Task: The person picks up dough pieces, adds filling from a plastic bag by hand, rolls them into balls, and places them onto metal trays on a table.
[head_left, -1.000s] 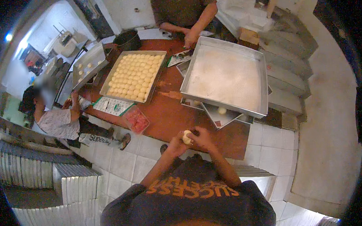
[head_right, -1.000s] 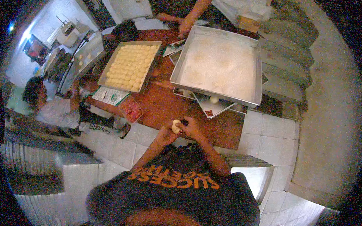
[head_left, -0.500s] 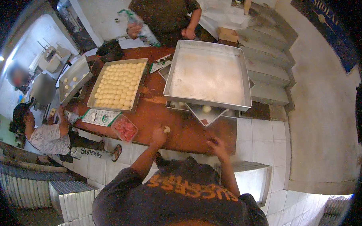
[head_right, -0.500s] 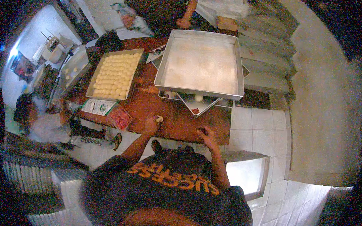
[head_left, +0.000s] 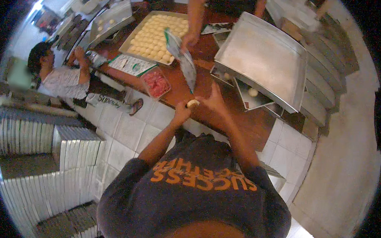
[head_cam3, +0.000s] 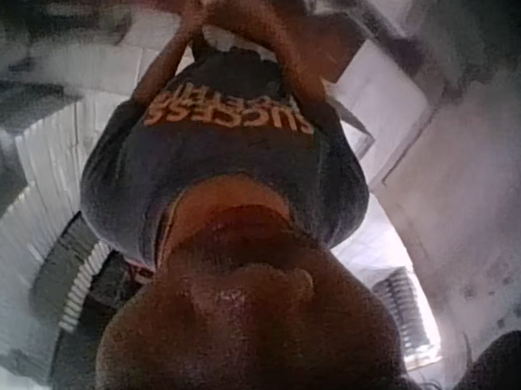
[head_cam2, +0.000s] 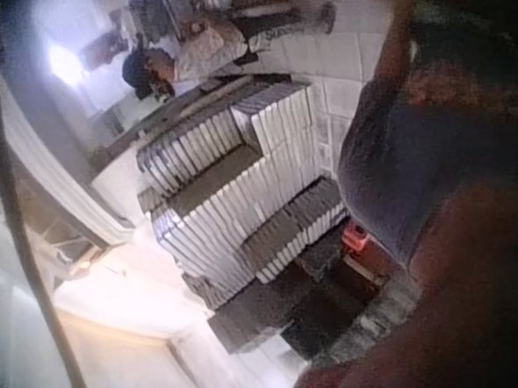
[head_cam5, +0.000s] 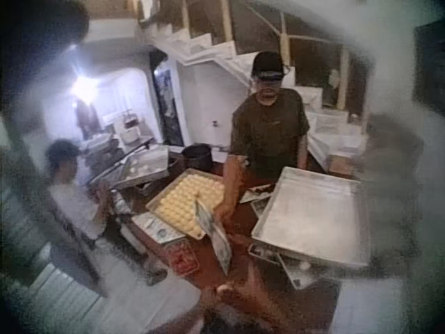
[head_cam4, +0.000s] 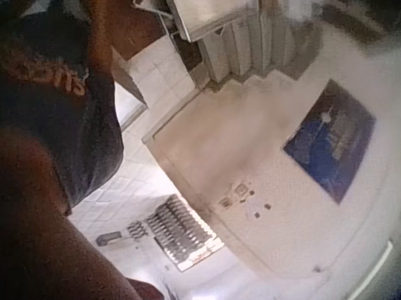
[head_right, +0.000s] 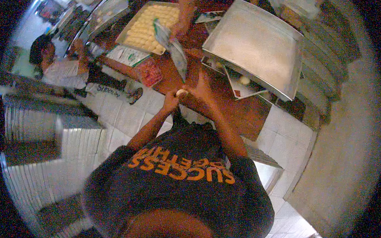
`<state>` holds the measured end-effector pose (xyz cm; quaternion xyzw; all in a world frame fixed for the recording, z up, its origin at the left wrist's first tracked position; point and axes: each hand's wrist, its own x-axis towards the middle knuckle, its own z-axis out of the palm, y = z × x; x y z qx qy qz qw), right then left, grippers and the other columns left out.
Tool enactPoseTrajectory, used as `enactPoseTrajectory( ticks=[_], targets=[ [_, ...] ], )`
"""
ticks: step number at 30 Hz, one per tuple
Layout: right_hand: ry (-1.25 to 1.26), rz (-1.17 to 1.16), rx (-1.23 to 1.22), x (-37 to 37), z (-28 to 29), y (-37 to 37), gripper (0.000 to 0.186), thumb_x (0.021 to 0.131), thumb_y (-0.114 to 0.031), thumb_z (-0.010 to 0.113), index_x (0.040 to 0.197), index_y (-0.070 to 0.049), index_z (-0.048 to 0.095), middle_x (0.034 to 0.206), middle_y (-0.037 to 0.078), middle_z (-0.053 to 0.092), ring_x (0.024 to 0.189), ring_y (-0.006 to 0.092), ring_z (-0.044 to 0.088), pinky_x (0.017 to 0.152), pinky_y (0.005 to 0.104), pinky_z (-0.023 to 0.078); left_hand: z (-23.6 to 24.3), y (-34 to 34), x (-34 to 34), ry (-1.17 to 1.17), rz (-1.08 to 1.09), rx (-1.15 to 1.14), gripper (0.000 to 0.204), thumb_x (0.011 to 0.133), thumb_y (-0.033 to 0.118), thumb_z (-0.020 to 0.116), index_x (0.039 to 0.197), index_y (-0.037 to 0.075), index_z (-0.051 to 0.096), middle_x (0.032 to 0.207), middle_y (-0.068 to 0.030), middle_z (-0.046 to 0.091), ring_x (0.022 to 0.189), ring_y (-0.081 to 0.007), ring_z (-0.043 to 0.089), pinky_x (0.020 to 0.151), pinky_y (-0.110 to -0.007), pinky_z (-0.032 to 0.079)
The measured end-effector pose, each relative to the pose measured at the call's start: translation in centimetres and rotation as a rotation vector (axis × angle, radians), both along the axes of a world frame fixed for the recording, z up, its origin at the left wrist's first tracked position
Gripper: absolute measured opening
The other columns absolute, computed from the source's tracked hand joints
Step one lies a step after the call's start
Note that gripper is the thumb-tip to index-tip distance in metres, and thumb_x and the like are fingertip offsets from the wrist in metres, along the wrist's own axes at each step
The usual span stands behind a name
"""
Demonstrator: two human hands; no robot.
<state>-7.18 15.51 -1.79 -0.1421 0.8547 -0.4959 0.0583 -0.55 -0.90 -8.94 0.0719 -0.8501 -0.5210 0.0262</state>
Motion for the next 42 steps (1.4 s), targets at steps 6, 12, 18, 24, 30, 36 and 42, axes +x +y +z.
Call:
enactPoseTrajectory(
  ticks=[6,12,18,24,30,36,42],
  targets=[
    [0.038,0.061,0.477,-5.1,-2.2,-8.5,0.106,0.054,-0.038,0.079,0.132,-0.001,0.018,0.133,0.030,0.018,0.123,0.0436,0.022,0.098,0.0492,0.025,2.7,-2.0,7.7,-0.114,0.318,0.250,0.028,0.077,0.025,0.060,0.085,-0.002,0.061,0.068,-0.0081,0.059,0.063,-0.0143,0.053,0.058,-0.029,0.042],
    [0.069,-0.120,0.559,-6.1,-4.7,-9.5,0.087,0.060,-0.023,0.075,0.129,-0.004,0.025,0.117,0.025,0.040,0.105,0.0412,0.042,0.090,0.0497,0.033,4.2,-4.4,10.9,-0.102,0.482,0.214,0.025,0.080,0.023,0.058,0.081,-0.002,0.060,0.067,-0.0047,0.058,0.060,-0.0114,0.051,0.056,-0.026,0.040],
    [0.421,0.023,0.530,-5.4,-7.5,-2.7,0.081,0.059,-0.014,0.071,0.128,-0.003,0.029,0.107,0.023,0.048,0.099,0.0376,0.047,0.087,0.0442,0.038,1.6,-5.1,9.1,-0.100,0.349,0.231,0.030,0.081,0.028,0.058,0.084,-0.002,0.060,0.073,-0.0050,0.059,0.065,-0.0112,0.052,0.057,-0.025,0.042],
    [0.241,0.014,0.611,1.9,-6.0,5.9,0.078,0.055,-0.006,0.066,0.126,-0.001,0.033,0.108,0.023,0.045,0.097,0.0387,0.046,0.085,0.0426,0.040,0.9,-3.3,3.1,0.073,0.296,-0.152,0.026,0.078,0.022,0.061,0.091,0.000,0.060,0.076,-0.0147,0.061,0.069,-0.0253,0.060,0.064,-0.034,0.045],
    [0.024,-0.004,0.694,4.0,-5.6,9.7,0.076,0.057,-0.006,0.063,0.127,-0.001,0.032,0.113,0.025,0.042,0.100,0.0408,0.045,0.085,0.0431,0.040,-3.2,-1.4,-1.8,0.131,0.270,-0.721,0.027,0.072,0.016,0.060,0.096,0.003,0.058,0.099,-0.0149,0.054,0.090,-0.0340,0.051,0.073,-0.040,0.045],
    [0.094,-0.012,0.731,5.2,-7.4,11.5,0.081,0.065,-0.023,0.068,0.131,-0.004,0.026,0.122,0.029,0.035,0.110,0.0442,0.039,0.093,0.0490,0.033,-2.7,-1.6,-2.3,0.144,-0.184,-0.831,0.025,0.068,0.017,0.062,0.088,0.003,0.057,0.101,-0.0149,0.051,0.091,-0.0315,0.050,0.073,-0.040,0.046],
    [-0.011,0.093,0.713,0.8,-7.3,6.4,0.083,0.066,-0.032,0.070,0.129,-0.002,0.026,0.121,0.027,0.037,0.111,0.0448,0.037,0.095,0.0492,0.031,-0.9,-1.3,-3.0,-0.051,-0.458,-0.871,0.029,0.066,0.019,0.063,0.089,0.002,0.057,0.097,-0.0151,0.053,0.089,-0.0301,0.052,0.069,-0.040,0.047]
  ],
)
